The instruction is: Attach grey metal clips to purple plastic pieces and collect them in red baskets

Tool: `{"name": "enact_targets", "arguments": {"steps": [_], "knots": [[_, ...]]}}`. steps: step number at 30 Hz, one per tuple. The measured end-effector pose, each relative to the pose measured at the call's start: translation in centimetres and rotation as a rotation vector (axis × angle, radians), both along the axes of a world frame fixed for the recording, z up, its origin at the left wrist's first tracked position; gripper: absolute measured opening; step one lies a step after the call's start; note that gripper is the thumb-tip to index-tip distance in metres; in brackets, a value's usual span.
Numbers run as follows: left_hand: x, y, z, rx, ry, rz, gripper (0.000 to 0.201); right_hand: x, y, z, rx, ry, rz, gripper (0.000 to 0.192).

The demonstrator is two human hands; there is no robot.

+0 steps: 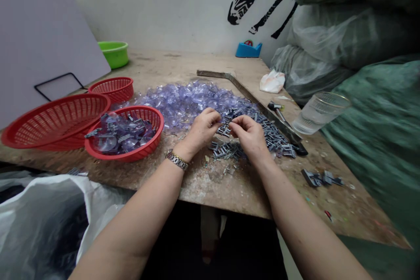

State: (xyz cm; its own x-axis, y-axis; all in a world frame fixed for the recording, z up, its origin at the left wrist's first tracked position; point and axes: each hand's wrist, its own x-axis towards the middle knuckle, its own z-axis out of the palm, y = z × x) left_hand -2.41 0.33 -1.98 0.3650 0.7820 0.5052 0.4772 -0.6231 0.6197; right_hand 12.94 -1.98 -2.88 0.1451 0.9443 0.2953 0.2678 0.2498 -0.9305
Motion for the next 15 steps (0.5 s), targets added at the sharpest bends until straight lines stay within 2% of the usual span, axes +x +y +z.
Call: {"name": "enact_targets", "arguments": {"steps": [10, 15], "knots": [[0.26, 0.11, -0.54, 0.104, 0.094, -0.006, 0.015, 0.09, -0.05, -0.16, -0.005, -0.063, -0.012, 0.016], [0.34, 0.13, -0.52, 0.094, 0.089, -0.021, 0.015, 0.01, 0.11, -0.14, -0.108, 0.094, 0.042, 0.018]]}}
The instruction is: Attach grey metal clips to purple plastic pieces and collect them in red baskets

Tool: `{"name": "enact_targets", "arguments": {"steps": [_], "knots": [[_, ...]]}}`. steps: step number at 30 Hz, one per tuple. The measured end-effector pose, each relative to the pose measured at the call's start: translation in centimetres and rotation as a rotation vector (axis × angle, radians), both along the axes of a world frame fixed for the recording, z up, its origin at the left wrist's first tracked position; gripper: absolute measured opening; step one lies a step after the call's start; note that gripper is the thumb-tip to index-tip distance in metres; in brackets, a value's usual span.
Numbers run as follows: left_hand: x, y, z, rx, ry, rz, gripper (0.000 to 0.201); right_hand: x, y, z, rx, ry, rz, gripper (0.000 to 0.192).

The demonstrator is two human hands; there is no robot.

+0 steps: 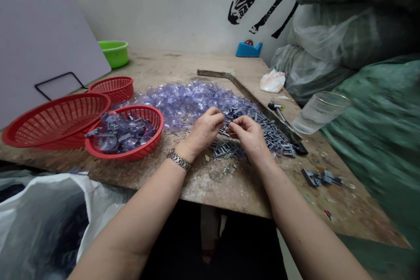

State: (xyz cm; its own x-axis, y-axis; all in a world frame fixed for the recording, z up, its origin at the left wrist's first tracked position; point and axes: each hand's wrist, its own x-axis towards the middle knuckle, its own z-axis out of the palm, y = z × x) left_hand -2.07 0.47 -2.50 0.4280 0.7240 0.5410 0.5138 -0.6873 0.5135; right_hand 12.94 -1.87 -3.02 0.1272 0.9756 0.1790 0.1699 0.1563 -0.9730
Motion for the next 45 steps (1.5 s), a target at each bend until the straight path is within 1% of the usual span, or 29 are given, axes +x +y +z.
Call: {"name": "enact_targets", "arguments": {"steps": [2, 5, 6, 8, 10, 11, 13, 16, 19, 22, 25, 27, 31, 38, 42, 45], "knots": [[0.2, 0.0, 0.1, -0.031, -0.038, -0.009, 0.015, -0.1, 0.0, 0.0, -0.017, 0.053, 0.020, 0.018], [0.5, -0.2, 0.3, -0.134, -0.143, 0.004, 0.014, -0.2, 0.0, 0.0, 0.059, 0.042, -0.007, 0.018], [0.6, -0.4, 0.4, -0.203, -0.190, 0.013, 0.013, -0.2, 0.0, -0.1, 0.089, 0.026, -0.021, 0.017], [0.6, -0.7, 0.6, -0.414, -0.313, 0.000, 0.012, -0.2, 0.0, -0.2, 0.135, -0.012, -0.037, 0.016], [0.5, -1.2, 1.0, -0.668, -0.446, -0.079, 0.013, -0.2, -0.1, -0.3, 0.161, -0.042, -0.038, 0.015], [0.3, -1.4, 1.1, -0.772, -0.500, -0.125, 0.015, -0.2, -0.1, -0.3, 0.170, -0.050, -0.036, 0.015], [0.0, -1.7, 1.4, -0.891, -0.558, -0.170, 0.020, -0.2, -0.1, -0.3, 0.180, -0.060, -0.029, 0.015], [-0.3, -1.7, 1.5, -0.940, -0.546, -0.158, 0.024, -0.1, -0.1, -0.4, 0.191, -0.082, -0.026, 0.013], [-0.3, -1.4, 1.3, -0.961, -0.500, -0.170, 0.025, -0.1, -0.1, -0.5, 0.207, -0.113, -0.024, 0.012], [-0.1, -1.3, 1.2, -0.962, -0.514, -0.165, 0.025, -0.1, -0.1, -0.5, 0.215, -0.133, -0.022, 0.012], [0.1, -1.4, 1.3, -0.927, -0.530, -0.158, 0.022, -0.2, -0.2, -0.4, 0.226, -0.158, -0.020, 0.011], [0.2, -1.4, 1.4, -0.895, -0.506, -0.143, 0.019, -0.3, -0.4, -0.2, 0.234, -0.181, -0.029, 0.011], [0.4, -1.2, 1.3, -0.817, -0.463, -0.102, 0.019, -0.3, -0.5, -0.1, 0.228, -0.207, -0.066, 0.010], [0.9, -0.7, 0.5, -0.691, -0.418, -0.042, 0.022, -0.3, -0.5, -0.1, 0.216, -0.238, -0.106, 0.011], [1.1, -0.4, -0.1, -0.529, -0.340, -0.018, 0.024, -0.3, -0.5, 0.0, 0.243, -0.292, -0.149, 0.009], [1.0, -0.2, -0.4, -0.423, -0.291, -0.024, 0.026, -0.3, -0.7, 0.1, 0.267, -0.348, -0.178, 0.008]]}}
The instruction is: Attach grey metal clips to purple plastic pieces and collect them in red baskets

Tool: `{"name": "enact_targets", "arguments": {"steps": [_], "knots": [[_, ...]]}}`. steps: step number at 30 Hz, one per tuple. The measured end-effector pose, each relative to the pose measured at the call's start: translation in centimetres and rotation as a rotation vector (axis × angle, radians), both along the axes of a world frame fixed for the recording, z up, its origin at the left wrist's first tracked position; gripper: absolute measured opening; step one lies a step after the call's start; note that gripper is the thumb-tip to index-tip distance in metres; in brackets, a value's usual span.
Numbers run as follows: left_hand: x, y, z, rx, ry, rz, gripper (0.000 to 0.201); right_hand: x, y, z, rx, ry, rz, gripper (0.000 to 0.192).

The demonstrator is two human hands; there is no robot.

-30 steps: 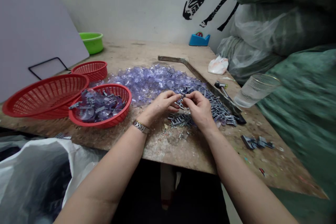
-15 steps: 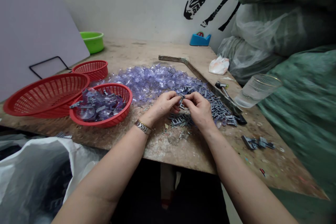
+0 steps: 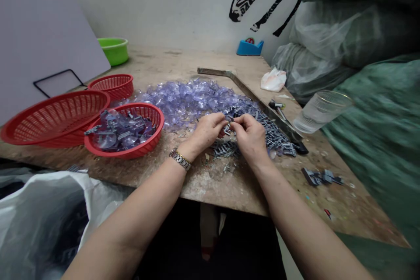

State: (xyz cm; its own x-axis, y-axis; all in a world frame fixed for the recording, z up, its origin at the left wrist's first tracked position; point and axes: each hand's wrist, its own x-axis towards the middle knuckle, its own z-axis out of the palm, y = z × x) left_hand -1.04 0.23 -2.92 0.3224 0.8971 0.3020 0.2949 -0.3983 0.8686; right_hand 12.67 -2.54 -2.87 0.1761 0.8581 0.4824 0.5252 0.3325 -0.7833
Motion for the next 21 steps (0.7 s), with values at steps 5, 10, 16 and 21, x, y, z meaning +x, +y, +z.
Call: {"name": "enact_targets", "arguments": {"steps": [5, 10, 16, 21], "knots": [[-0.1, 0.1, -0.1, 0.044, -0.015, -0.064, 0.026, -0.2, -0.3, 0.1, 0.018, -0.033, -0.038, 0.008], [-0.2, -0.1, 0.0, 0.043, -0.031, -0.111, 0.024, -0.1, -0.2, 0.0, 0.007, 0.038, -0.001, 0.008], [0.0, -0.2, 0.0, 0.015, -0.038, -0.047, 0.024, 0.2, 0.5, -0.5, -0.029, 0.157, 0.089, 0.010], [0.0, -0.2, 0.0, 0.011, -0.074, -0.023, 0.021, 0.0, 0.7, -0.8, -0.036, 0.243, 0.134, 0.028]]}}
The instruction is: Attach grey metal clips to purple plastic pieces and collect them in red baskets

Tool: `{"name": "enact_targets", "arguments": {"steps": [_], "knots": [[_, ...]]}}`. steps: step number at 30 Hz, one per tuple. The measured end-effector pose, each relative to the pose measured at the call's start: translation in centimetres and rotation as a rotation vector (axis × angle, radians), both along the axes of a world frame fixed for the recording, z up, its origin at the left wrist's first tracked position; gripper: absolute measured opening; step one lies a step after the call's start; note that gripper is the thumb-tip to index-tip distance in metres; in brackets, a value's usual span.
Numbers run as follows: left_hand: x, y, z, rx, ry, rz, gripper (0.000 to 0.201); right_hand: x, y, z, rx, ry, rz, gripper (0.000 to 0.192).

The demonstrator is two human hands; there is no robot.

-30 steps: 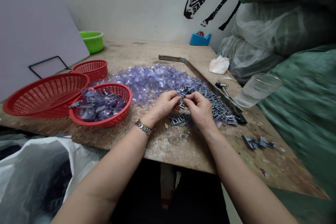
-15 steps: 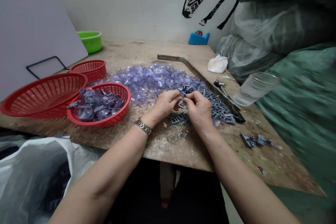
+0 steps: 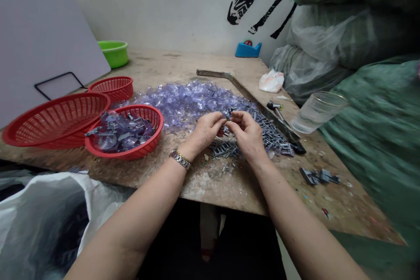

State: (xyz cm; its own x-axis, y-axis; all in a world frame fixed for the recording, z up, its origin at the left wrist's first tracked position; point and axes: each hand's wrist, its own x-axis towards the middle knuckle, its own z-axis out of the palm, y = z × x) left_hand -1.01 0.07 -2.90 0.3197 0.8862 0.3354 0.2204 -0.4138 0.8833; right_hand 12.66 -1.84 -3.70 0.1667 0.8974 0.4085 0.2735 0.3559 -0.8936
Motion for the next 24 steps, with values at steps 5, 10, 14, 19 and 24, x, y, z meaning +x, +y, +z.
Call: {"name": "enact_targets", "arguments": {"steps": [5, 10, 14, 19, 24], "knots": [[0.01, -0.17, 0.29, -0.016, -0.003, -0.007, 0.019, -0.06, -0.33, 0.26, -0.008, -0.098, 0.012, 0.029], [0.16, -0.36, 0.49, -0.036, -0.007, -0.025, 0.019, 0.01, -0.28, 0.53, -0.045, -0.032, 0.032, 0.027], [0.20, -0.27, 0.23, -0.043, -0.003, -0.039, 0.019, 0.24, -0.04, 0.65, -0.082, 0.025, 0.041, 0.026], [0.20, -0.08, -0.02, -0.047, -0.021, -0.051, 0.020, 0.49, 0.04, 0.79, -0.096, 0.080, 0.083, 0.024], [0.29, -0.17, 0.00, -0.107, -0.077, -0.069, 0.021, 0.48, -0.10, 0.87, -0.089, 0.078, 0.082, 0.023]]}}
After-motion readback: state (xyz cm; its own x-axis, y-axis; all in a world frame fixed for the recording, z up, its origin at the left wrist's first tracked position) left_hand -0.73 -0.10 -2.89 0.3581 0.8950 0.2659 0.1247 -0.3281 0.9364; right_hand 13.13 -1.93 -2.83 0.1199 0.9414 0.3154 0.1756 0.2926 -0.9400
